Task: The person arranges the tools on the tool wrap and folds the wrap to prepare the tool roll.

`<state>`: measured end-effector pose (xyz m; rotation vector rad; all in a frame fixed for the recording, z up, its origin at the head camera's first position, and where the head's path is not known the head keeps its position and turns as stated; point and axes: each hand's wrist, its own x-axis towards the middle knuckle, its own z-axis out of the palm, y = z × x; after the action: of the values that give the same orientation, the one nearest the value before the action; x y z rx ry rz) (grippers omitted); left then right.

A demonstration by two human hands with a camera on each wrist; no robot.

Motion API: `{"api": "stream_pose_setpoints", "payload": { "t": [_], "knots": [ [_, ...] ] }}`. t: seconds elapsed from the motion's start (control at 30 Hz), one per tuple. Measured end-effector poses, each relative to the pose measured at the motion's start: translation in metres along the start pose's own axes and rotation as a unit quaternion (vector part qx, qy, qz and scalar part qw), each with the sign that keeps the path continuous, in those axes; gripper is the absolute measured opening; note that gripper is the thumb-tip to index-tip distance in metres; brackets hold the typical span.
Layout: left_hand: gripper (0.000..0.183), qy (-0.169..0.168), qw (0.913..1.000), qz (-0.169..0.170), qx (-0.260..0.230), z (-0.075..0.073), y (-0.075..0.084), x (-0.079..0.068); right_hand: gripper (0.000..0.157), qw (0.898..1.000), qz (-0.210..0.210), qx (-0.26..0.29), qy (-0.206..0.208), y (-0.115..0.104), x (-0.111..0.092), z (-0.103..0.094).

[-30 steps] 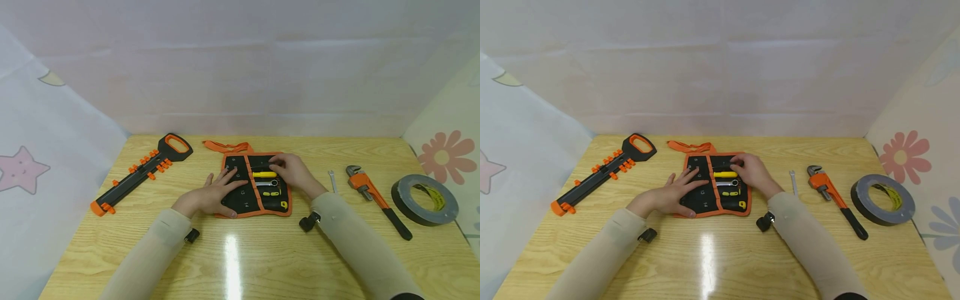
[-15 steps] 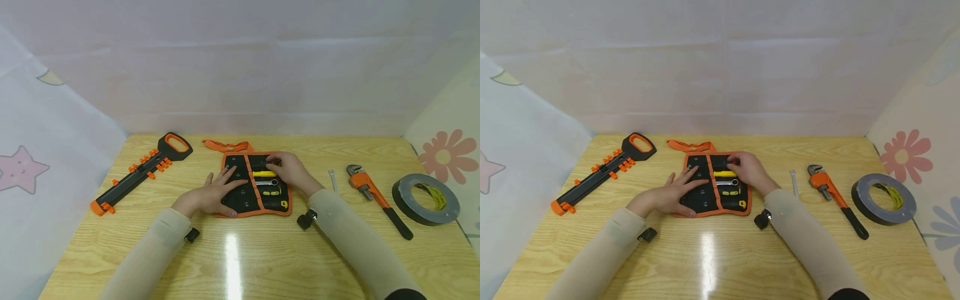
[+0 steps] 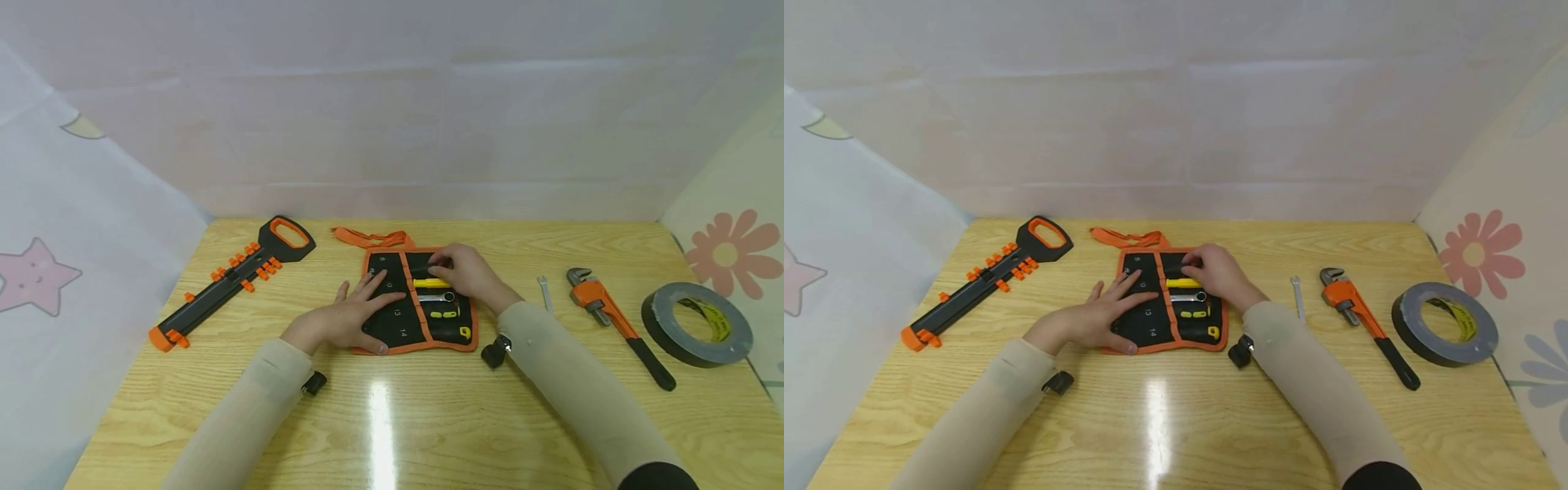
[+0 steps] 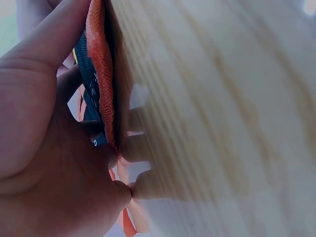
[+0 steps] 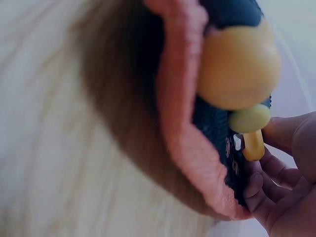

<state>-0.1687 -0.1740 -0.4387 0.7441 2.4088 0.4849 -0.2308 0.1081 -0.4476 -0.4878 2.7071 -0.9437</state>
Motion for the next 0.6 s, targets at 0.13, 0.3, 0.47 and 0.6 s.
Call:
{"api": "stream_pose_setpoints", "payload": {
  "t": [0.13, 0.3, 0.47, 0.6],
  "knots": [
    [0.103, -0.003, 1.0, -0.003, 0.0, -0.0006, 0.0012, -0.0001, 0.027, 1.0, -0.006, -0.005, -0.009, -0.003, 0.0028, 0.001],
    [0.103, -0.004, 1.0, -0.001, 0.0, -0.0008, 0.0015, 0.0003, 0.028, 1.0, -0.004, -0.005, -0.022, -0.0061, 0.0058, 0.0015],
    [0.103, -0.004, 1.0, -0.002, 0.003, -0.0005, 0.0011, 0.0006, 0.028, 1.0, 0.001, -0.008, -0.029, -0.0067, 0.0086, 0.0029],
    [0.103, -0.004, 1.0, -0.003, 0.002, -0.0008, 0.0012, 0.0004, 0.029, 0.999, 0.002, -0.005, -0.033, -0.006, 0.0097, 0.0031]
  ]
}}
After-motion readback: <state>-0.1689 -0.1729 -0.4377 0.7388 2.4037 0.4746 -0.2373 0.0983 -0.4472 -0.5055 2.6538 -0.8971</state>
